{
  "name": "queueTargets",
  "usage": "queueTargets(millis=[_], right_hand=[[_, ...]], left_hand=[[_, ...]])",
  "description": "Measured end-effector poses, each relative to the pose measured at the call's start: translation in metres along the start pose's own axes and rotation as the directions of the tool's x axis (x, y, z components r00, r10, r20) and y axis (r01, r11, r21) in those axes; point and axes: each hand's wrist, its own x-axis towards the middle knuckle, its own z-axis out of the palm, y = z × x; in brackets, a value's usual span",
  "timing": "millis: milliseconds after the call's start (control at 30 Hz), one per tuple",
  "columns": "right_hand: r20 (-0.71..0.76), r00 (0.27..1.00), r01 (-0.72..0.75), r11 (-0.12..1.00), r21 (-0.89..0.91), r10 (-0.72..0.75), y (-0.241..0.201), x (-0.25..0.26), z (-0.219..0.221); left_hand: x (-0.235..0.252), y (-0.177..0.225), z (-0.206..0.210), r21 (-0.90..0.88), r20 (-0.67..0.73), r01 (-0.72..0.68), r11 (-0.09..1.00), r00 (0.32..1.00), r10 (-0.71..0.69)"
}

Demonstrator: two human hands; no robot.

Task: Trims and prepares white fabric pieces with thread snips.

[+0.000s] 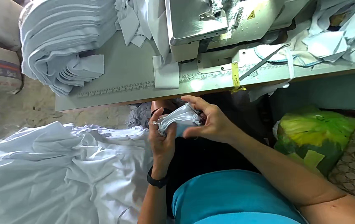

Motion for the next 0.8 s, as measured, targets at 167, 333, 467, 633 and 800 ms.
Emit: queueTargets(millis=[167,333,467,633,800], right_hand=[[0.076,0.957,0.289,0.942,-0.172,-0.279,0.009,-0.002,0.015],[0.208,0.934,0.333,0.92,-0.207,-0.291,0.019,-0.007,0.006],[0.032,0.994,0.112,0.981,-0.161,-0.109,0.019,0.001,-0.016],[-0.051,0.995,-0.091,0.993,-0.07,0.088,0.016,0.007,-0.015],[-0.092,0.938,-0.344,0.872,-0.348,0.334,0.029,0.006,-0.029]], left_hand=[[0.008,0.02,-0.023,0.034,0.355,0.239,0.97,0.905,-0.235],[0.013,0.028,-0.024,0.161,0.497,0.371,0.914,0.77,-0.4],[0.007,0.011,-0.021,0.12,0.576,0.296,0.948,0.757,-0.309],[0.002,0.002,-0.007,0.182,0.735,0.226,0.957,0.615,-0.285],[0.007,-0.004,-0.006,0.211,0.651,0.3,0.93,0.667,-0.363]])
